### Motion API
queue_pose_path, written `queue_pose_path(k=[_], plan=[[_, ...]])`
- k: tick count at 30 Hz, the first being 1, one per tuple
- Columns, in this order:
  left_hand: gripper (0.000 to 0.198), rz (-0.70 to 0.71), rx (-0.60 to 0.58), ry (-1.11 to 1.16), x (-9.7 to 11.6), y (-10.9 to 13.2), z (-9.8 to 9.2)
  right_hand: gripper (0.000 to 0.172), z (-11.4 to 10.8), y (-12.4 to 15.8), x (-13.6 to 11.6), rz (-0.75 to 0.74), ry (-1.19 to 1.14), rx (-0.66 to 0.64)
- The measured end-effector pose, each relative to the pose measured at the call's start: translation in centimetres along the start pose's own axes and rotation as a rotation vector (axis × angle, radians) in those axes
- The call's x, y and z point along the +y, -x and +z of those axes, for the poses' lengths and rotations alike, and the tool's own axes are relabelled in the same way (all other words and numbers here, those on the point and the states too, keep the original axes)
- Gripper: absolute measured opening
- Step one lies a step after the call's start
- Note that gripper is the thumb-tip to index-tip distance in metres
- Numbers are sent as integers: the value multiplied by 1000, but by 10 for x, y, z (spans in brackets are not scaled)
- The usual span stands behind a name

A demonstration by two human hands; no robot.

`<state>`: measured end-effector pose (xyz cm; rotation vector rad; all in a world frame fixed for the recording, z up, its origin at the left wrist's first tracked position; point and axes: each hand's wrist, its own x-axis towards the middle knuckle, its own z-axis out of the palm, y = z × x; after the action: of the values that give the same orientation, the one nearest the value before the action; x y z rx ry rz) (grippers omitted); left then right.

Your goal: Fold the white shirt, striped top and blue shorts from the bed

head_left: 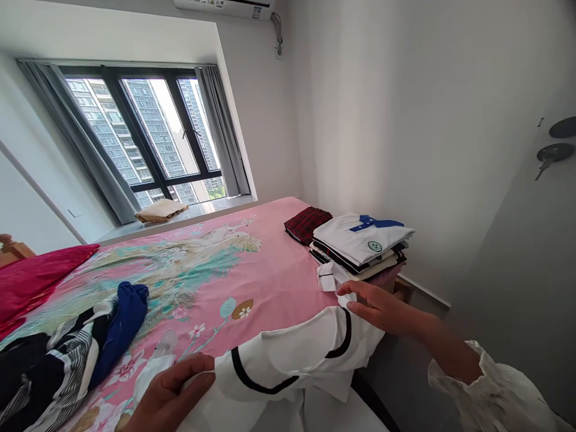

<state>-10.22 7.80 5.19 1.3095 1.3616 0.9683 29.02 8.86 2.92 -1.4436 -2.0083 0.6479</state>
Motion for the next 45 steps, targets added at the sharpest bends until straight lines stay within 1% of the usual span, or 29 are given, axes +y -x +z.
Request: queue_pose_path(k=[4, 7, 9, 10, 13, 14, 15, 17, 19, 22, 25, 28, 32, 35, 37, 39, 41, 42, 43, 44, 45], plan=[[34, 143, -61, -139, 7, 3, -1, 37, 18, -14, -36, -152, 39, -48], [31, 235, -151, -267, 5, 0, -6, 48, 39, -27, -64, -286, 63, -119], [29, 274, -190, -318, 2, -2, -8, 53, 56, -35, -81, -370, 33, -151], [29, 282, -199, -332, 1, -2, -9, 50, 65, -39, -88, -407, 5, -157], [29, 231, -190, -316, -1, 2, -13, 19, 87, -49, -104, -457, -124, -122], [30, 206, -191, -298, -1, 4, -14, 13, 91, -51, -108, -451, -171, -101], [32, 186, -197, -281, 0, 6, -16, 12, 93, -52, -110, -439, -214, -81], [34, 179, -230, -271, 2, 9, -21, 12, 94, -53, -112, -428, -279, -43], [33, 208, -252, -319, 5, 11, -24, 12, 92, -52, -111, -443, -288, -28], [34, 275, -212, -422, 9, 13, -28, 10, 91, -50, -107, -492, -236, -30], [33, 329, -186, -468, 11, 15, -29, 10, 93, -51, -105, -562, -180, -21], [29, 340, -166, -480, 15, 18, -25, 11, 94, -53, -107, -622, -140, 17], [26, 307, -140, -487, 20, 20, -15, 10, 95, -57, -113, -669, -120, 88], [28, 362, -111, -503, 19, 18, -10, 10, 93, -58, -113, -680, -70, 107], [30, 392, -54, -494, 15, 18, -7, 9, 90, -56, -110, -658, -20, 89], [31, 358, 40, -476, 9, 18, -5, 10, 86, -53, -108, -640, 24, 71], [37, 319, 125, -462, 5, 18, -2, 12, 82, -49, -107, -642, 64, 61], [42, 308, 148, -460, 4, 19, 0, 13, 81, -47, -108, -644, 84, 61], [45, 303, 152, -460, 4, 19, 1, 14, 80, -45, -108, -640, 99, 59], [45, 305, 129, -460, 5, 20, 2, 15, 80, -44, -108, -635, 107, 58], [43, 314, 77, -467, 7, 20, 2, 16, 80, -44, -109, -629, 106, 55]])
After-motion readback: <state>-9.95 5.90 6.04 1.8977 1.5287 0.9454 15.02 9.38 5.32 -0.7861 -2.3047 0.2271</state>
